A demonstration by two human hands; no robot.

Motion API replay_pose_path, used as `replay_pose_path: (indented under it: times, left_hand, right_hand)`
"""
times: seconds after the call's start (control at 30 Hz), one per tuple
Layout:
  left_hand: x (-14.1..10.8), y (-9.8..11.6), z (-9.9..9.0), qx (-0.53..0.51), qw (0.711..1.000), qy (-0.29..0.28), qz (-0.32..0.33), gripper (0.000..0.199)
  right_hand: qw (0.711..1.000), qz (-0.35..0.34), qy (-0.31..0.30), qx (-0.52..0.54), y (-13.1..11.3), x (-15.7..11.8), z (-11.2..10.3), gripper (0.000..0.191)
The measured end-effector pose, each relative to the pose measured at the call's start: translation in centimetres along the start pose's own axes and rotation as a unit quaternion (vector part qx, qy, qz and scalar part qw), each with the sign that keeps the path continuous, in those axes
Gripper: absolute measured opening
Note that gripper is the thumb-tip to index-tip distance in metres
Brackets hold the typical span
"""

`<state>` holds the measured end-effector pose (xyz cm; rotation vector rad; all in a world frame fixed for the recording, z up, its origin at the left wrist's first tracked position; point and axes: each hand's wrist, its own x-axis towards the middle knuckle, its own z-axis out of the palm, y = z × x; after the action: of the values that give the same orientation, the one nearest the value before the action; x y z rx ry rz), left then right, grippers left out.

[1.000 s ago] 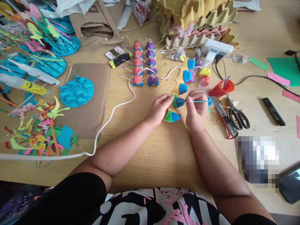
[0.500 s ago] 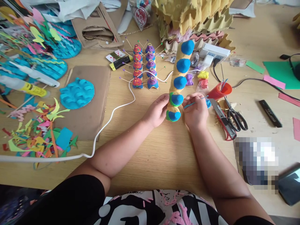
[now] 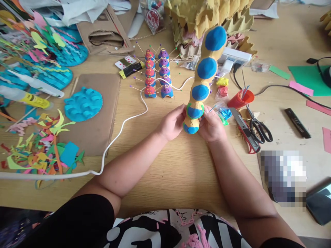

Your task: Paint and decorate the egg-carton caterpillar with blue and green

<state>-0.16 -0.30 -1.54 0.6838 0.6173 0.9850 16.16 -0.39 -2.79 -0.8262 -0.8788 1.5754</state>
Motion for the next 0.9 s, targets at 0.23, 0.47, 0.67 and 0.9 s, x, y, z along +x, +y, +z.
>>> replay_pose_path:
  times: [0.23, 0.47, 0.67, 0.9]
  left_hand:
    - [-0.17, -0.31, -0.35, 0.006, 1.000, 0.016, 0.005, 0.052]
    - [-0.23, -0.39, -0.24, 0.006, 0.999, 0.039, -0.003, 0.045]
    - [-0.04, -0.45, -0.04, 0.008, 0.999, 0.040, -0.012, 0.052]
    - [0.04, -0.98, -0.68, 0.003, 0.999, 0.049, -0.012, 0.039]
  right_hand:
    - [0.999, 0.030, -0.015, 0.002, 0.25, -0.06, 0.04, 0.052]
    - [0.999, 0.051, -0.019, 0.002, 0.34, -0.16, 0.05, 0.049]
    - [0.997, 0.072, -0.011, 0.016, 0.31, -0.20, 0.07, 0.049]
    - [0.997, 0.078, -0.011, 0.019, 0.43, -0.10, 0.06, 0.052]
